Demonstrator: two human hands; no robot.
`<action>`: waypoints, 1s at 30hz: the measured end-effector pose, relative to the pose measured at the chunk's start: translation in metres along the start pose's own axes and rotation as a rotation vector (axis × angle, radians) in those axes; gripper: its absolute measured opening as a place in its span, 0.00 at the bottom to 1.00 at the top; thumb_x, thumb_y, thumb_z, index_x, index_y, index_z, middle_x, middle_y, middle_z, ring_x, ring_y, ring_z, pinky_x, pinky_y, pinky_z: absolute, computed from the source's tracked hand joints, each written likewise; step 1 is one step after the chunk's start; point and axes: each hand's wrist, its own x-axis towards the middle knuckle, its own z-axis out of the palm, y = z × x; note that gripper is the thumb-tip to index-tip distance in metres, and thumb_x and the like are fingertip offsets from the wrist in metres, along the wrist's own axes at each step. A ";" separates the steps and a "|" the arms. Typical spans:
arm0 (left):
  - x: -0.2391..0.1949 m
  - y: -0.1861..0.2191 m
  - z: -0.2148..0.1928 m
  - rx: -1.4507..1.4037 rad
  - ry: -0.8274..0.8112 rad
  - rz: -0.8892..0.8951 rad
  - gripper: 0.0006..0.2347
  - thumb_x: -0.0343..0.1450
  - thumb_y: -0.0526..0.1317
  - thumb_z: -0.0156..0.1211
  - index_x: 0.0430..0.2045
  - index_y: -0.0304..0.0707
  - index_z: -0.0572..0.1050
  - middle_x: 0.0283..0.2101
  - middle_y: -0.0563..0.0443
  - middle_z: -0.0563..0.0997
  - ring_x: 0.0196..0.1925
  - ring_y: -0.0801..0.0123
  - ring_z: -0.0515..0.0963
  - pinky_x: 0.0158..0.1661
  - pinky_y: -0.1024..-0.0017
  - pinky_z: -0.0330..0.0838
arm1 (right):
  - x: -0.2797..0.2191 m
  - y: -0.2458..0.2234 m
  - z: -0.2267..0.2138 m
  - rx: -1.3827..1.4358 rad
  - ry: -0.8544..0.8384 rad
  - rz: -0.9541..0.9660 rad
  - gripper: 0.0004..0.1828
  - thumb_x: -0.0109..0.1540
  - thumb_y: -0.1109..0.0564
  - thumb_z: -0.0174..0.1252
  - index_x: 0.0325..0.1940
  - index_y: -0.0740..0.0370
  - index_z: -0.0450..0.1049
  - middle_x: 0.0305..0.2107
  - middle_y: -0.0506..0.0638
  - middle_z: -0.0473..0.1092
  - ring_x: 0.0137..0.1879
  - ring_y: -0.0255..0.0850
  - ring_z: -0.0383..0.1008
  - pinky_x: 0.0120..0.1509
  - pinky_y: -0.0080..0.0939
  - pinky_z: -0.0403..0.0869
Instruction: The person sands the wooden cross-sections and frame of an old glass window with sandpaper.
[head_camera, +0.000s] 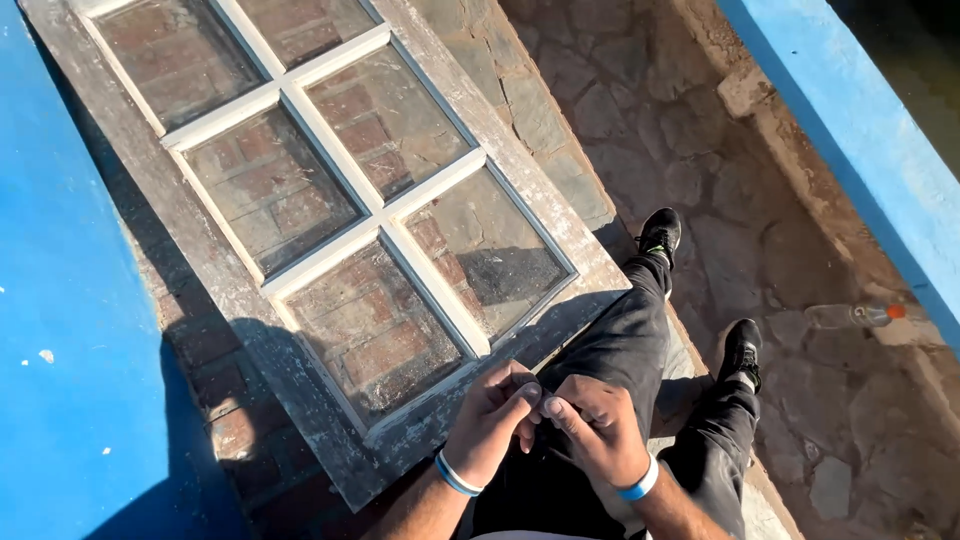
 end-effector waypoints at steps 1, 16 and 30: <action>0.001 0.000 -0.002 -0.009 0.004 0.007 0.05 0.76 0.37 0.57 0.33 0.35 0.73 0.25 0.55 0.76 0.21 0.81 0.72 0.22 0.79 0.68 | 0.003 -0.001 -0.002 -0.038 -0.015 -0.024 0.14 0.67 0.55 0.56 0.31 0.67 0.74 0.23 0.50 0.72 0.28 0.40 0.71 0.33 0.40 0.70; 0.008 0.033 -0.039 0.336 0.068 0.305 0.07 0.77 0.39 0.60 0.34 0.33 0.76 0.31 0.56 0.80 0.33 0.82 0.80 0.34 0.80 0.75 | 0.042 0.023 0.016 -0.019 -0.149 0.148 0.09 0.65 0.58 0.55 0.39 0.67 0.76 0.31 0.52 0.77 0.37 0.42 0.79 0.43 0.39 0.77; 0.033 0.012 -0.114 -0.180 0.427 0.145 0.05 0.76 0.36 0.60 0.33 0.33 0.73 0.24 0.54 0.77 0.21 0.77 0.75 0.23 0.75 0.71 | 0.088 0.018 0.065 -0.374 0.007 -0.053 0.05 0.60 0.63 0.61 0.39 0.65 0.75 0.32 0.53 0.75 0.36 0.47 0.78 0.42 0.40 0.76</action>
